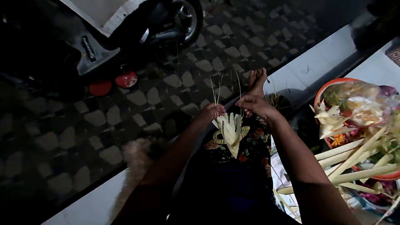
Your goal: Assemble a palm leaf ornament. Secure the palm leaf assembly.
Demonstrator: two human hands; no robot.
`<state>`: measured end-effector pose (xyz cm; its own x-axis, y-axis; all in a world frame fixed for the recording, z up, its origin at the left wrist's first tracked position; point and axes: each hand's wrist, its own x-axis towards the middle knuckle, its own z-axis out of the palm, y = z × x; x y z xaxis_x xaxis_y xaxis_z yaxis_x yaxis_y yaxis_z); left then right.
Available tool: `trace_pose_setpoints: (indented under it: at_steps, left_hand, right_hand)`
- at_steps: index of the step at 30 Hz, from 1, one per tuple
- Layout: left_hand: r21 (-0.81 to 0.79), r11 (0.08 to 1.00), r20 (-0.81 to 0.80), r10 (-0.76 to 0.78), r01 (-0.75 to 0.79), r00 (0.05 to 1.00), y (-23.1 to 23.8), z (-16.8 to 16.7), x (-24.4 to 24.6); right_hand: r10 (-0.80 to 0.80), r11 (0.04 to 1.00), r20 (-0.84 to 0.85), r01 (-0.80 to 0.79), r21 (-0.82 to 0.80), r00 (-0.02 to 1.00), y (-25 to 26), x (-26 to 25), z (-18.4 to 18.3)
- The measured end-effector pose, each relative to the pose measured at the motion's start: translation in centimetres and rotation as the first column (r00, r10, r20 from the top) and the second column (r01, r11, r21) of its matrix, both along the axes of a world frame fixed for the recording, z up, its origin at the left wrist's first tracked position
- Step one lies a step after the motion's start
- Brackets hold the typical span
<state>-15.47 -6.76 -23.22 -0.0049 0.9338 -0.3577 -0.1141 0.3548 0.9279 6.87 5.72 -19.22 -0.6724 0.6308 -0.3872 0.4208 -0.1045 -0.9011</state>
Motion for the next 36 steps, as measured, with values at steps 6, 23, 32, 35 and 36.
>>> trace_pose_setpoints:
  at_steps: [6,23,32,35,36]
  left_hand:
    - [0.066,0.995,0.019,-0.077,0.075,0.997,0.2,1.3,0.4]
    - [0.042,0.979,-0.058,-0.198,0.200,0.979,2.0,0.4,2.9]
    - [0.059,0.994,-0.029,-0.085,0.086,0.996,1.4,0.3,3.1]
    - [0.073,0.993,-0.026,-0.088,0.090,0.996,2.2,0.3,3.7]
    - [0.065,0.993,-0.038,-0.097,0.099,0.995,2.7,0.5,3.9]
  right_hand:
    - [0.134,0.987,0.053,-0.138,0.077,0.990,0.1,-1.4,2.2]
    - [0.147,0.526,0.326,-0.352,0.774,0.934,-1.0,-3.6,1.7]
    - [-0.310,0.715,0.063,0.189,0.673,0.949,-8.4,2.0,-3.5]
    - [-0.273,0.889,0.114,0.205,0.410,0.955,-10.7,2.8,-5.4]
    - [-0.266,0.925,0.112,0.221,0.309,0.957,-11.0,2.9,-5.6]
